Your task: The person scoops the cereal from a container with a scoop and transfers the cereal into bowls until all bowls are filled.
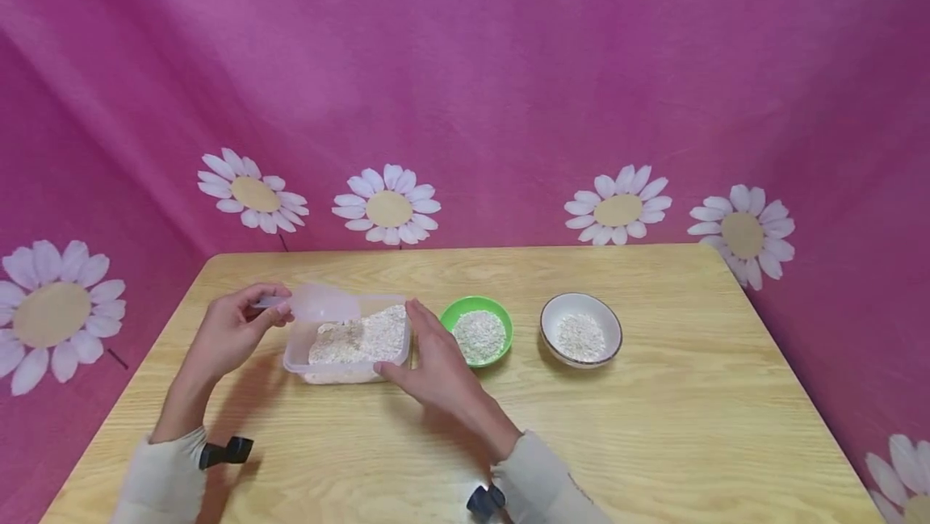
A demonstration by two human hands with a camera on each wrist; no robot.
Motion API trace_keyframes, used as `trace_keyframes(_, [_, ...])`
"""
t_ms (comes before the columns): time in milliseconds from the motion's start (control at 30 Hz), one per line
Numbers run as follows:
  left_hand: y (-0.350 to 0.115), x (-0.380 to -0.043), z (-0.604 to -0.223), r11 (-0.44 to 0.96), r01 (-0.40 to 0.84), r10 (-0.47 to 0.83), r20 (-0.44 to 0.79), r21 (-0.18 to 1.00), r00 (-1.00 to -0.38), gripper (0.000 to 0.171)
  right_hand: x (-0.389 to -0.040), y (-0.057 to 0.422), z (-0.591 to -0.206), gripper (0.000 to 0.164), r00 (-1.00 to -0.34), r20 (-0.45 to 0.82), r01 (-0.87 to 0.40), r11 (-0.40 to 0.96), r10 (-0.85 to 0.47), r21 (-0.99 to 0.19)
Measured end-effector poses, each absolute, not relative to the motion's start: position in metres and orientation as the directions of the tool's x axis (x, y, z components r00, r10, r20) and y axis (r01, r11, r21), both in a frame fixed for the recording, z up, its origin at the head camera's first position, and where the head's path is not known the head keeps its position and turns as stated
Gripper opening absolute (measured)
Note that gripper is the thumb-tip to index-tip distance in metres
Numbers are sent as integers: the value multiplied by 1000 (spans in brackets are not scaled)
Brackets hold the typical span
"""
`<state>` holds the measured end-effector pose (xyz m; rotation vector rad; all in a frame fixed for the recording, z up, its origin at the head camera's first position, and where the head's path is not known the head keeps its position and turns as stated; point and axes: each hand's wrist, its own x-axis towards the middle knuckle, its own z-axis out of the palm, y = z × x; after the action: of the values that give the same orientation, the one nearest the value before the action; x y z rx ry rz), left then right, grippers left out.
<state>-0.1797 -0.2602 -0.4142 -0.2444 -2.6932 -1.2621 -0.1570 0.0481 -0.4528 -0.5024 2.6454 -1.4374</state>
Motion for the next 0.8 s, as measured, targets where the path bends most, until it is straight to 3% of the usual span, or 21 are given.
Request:
trace_keyframes(400, [-254,-181,-424,697,198,145,134,689,-980,13,-152,48,-467,96,-942,41,-217,512,-334,-831])
trace_keyframes(800, [-259,-185,-424,703,158,121,103,693,-987,19,-158,47,-464,96,-939,11,-203,528,-343,-824])
